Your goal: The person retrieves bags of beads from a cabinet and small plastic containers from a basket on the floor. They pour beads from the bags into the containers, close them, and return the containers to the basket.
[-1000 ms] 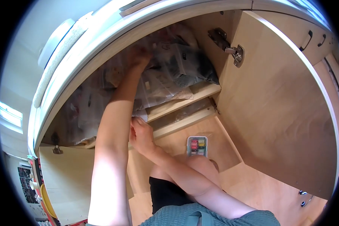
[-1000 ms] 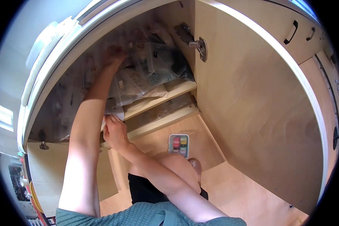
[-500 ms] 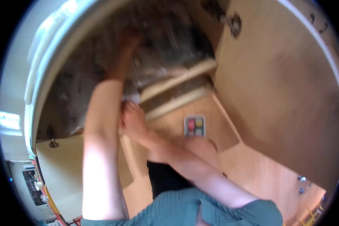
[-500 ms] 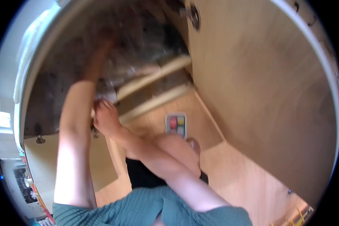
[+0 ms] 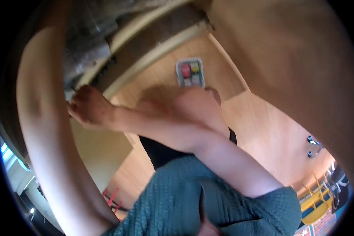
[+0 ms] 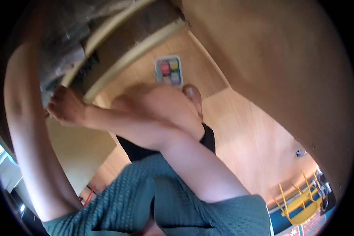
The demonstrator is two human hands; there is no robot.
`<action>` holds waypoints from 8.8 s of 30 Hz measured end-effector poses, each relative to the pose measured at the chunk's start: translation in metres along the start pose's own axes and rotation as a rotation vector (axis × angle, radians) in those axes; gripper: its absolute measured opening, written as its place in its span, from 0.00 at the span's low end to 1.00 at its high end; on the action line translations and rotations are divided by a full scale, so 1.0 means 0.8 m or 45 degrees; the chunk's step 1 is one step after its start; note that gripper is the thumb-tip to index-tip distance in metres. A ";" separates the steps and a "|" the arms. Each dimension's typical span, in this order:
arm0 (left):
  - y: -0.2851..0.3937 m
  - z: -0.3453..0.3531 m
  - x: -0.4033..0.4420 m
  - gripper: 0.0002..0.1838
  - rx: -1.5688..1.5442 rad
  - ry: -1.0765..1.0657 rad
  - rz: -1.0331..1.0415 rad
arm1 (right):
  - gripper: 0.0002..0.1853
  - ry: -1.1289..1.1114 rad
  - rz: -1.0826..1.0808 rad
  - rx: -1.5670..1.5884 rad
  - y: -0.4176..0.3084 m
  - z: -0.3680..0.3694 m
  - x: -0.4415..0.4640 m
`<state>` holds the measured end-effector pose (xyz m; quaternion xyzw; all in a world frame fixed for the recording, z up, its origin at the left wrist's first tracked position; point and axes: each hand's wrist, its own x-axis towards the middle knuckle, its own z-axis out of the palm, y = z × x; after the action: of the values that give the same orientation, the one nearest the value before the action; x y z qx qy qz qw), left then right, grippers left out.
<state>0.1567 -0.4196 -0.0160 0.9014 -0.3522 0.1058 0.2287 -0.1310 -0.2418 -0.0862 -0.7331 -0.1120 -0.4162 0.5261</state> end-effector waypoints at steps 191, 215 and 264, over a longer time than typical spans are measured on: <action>0.169 -0.166 -0.661 0.17 -1.792 -0.056 -0.664 | 0.08 -0.195 0.847 0.339 -0.178 -0.231 -0.119; 0.087 -0.188 -0.716 0.08 -1.318 0.111 -0.960 | 0.17 -0.395 0.369 -0.188 -0.156 -0.207 -0.207; 0.141 -0.227 -0.693 0.08 -0.931 0.011 -0.423 | 0.10 -0.476 0.072 -0.183 -0.219 -0.175 -0.113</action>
<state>-0.3298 -0.0789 -0.0142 0.8047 -0.2151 -0.0611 0.5499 -0.3618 -0.2640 -0.0189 -0.8362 -0.1571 -0.2650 0.4538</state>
